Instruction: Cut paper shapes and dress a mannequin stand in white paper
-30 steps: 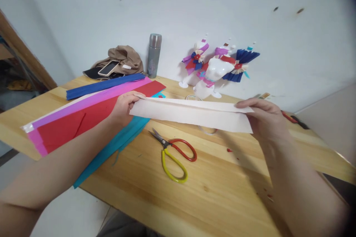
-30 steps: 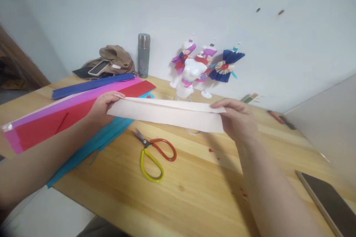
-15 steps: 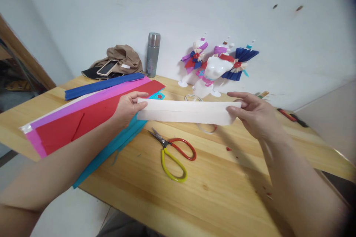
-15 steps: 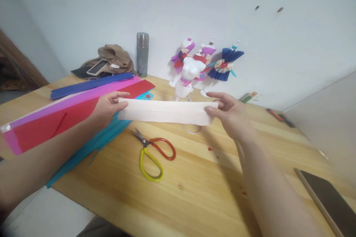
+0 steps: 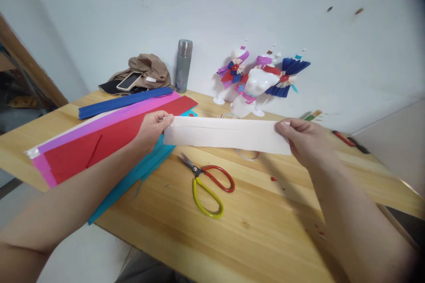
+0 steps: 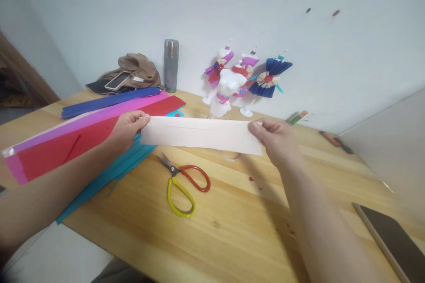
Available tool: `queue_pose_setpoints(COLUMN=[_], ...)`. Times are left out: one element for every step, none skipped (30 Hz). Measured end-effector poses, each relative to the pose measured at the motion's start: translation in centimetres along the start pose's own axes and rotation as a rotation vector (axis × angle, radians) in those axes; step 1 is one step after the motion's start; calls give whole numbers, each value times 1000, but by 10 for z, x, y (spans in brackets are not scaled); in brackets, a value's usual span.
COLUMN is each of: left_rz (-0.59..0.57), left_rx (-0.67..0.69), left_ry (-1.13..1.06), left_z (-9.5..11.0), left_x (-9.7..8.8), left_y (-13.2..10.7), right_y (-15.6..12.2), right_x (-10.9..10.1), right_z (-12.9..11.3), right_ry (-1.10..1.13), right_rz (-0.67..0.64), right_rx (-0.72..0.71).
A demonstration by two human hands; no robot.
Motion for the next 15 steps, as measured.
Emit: queue_pose_setpoints(left_rz=[-5,-8,-11,-13,-12,-8,-2,1,3,6,7,7,6,3,-5], left_rx=[5,8,8,4,1,0,0,3,6,10,15,18,21,23,24], left_ry=[4,7,10,12,14,15,20,30,43,57,69,78,84,90,99], left_z=[0,0,0,0,0,0,1,2,3,4,5,6,7,9,10], left_x=[0,1,1,2,2,1,1,1,1,0,0,-1,-1,-1,-2], left_y=[0,0,0,0,0,0,0,0,0,0,1,1,2,3,4], right_y=[0,0,0,0,0,0,0,-1,-1,-2,-2,-3,-3,-3,-3], right_x=[0,0,0,0,0,0,-1,-1,-2,-4,-5,-7,-8,-8,-8], right_z=[0,0,-1,-2,-4,-6,-8,-9,-11,-13,-14,-15,-15,-15,-16], right_ry=[-1,-2,-4,-8,-14,-23,-33,-47,-62,-77,-92,-105,-116,-124,-130], right_rz=[6,12,19,27,34,44,55,67,81,95,107,116,119,116,109], right_rx=[-4,-9,-15,-21,-27,-33,-40,-46,-54,-61,-67,-70,-72,-73,-74])
Point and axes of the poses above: each hand's wrist, its own y-axis towards the middle knuckle, its own x-axis out of the palm, z = x × y, the point moved 8 cm from there along y, towards the middle knuckle, and after that the axes turned 15 degrees about -y, right-handed, at the moved point
